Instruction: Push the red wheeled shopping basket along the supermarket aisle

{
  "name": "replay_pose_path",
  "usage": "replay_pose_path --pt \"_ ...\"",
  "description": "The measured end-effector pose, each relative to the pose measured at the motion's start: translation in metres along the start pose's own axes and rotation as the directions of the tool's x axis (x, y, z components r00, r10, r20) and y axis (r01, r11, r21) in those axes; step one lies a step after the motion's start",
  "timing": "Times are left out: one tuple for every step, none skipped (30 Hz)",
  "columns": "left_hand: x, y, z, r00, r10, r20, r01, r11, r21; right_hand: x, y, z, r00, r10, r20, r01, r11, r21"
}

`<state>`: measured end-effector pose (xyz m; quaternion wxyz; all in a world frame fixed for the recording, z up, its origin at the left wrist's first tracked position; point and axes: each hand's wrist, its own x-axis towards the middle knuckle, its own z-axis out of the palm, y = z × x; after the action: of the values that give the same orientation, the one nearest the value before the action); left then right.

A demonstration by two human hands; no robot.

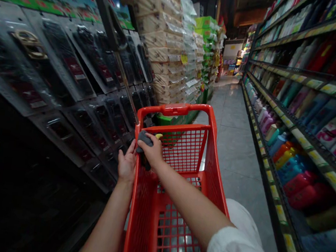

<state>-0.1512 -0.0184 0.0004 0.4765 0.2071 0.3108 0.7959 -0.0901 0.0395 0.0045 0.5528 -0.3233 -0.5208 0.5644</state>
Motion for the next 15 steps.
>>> replay_pose_path --pt "0.000 0.000 0.001 1.000 0.001 -0.002 -0.001 1.000 0.016 0.005 0.006 0.005 1.000 -0.006 0.027 0.005 0.999 0.033" --pt "0.000 0.000 0.001 1.000 0.001 -0.007 -0.001 0.999 0.033 0.006 0.015 0.009 0.999 -0.001 0.044 -0.002 0.997 0.077" --pt "0.000 -0.001 0.002 1.000 0.001 -0.013 0.000 0.999 0.050 0.004 0.027 0.011 0.999 0.016 0.049 -0.022 0.992 0.125" --pt "0.000 -0.001 0.002 1.000 0.002 -0.022 0.000 0.998 0.069 -0.001 0.040 0.012 0.998 0.044 0.043 -0.051 0.984 0.171" --pt "0.000 -0.001 0.003 1.000 0.002 -0.031 0.001 0.996 0.088 -0.008 0.055 0.011 0.996 0.086 0.026 -0.090 0.975 0.202" --pt "0.001 -0.002 0.004 0.999 0.001 -0.038 0.003 0.994 0.108 -0.016 0.070 0.010 0.990 0.143 0.009 -0.142 0.967 0.210" --pt "0.001 -0.002 0.004 0.999 0.000 -0.042 0.005 0.992 0.125 -0.024 0.085 0.007 0.978 0.210 -0.004 -0.205 0.960 0.191" --pt "0.001 -0.002 0.004 0.999 0.002 -0.042 0.004 0.990 0.138 -0.030 0.097 0.005 0.960 0.281 -0.011 -0.276 0.949 0.151" --pt "0.001 -0.002 0.005 0.999 0.004 -0.040 0.002 0.990 0.143 -0.035 0.105 0.002 0.938 0.347 -0.012 -0.344 0.933 0.102" --pt "0.001 -0.002 0.005 0.999 0.004 -0.040 0.001 0.990 0.143 -0.036 0.109 0.000 0.916 0.400 -0.008 -0.399 0.915 0.059" --pt "0.002 -0.002 0.005 0.999 0.003 -0.041 0.003 0.990 0.138 -0.035 0.108 -0.001 0.904 0.427 0.002 -0.427 0.904 0.031" --pt "0.002 -0.002 0.005 0.999 0.002 -0.043 0.004 0.991 0.134 -0.030 0.102 -0.002 0.907 0.420 0.016 -0.421 0.907 0.026" --pt "0.002 -0.002 0.005 0.999 0.000 -0.043 0.006 0.991 0.132 -0.023 0.093 -0.002 0.925 0.379 0.035 -0.380 0.924 0.042" --pt "0.002 -0.002 0.005 0.999 -0.003 -0.038 0.008 0.991 0.132 -0.014 0.082 -0.002 0.949 0.308 0.062 -0.312 0.947 0.075" --pt "0.002 -0.002 0.005 0.999 -0.006 -0.032 0.010 0.991 0.134 -0.004 0.071 -0.003 0.973 0.207 0.103 -0.219 0.969 0.118"
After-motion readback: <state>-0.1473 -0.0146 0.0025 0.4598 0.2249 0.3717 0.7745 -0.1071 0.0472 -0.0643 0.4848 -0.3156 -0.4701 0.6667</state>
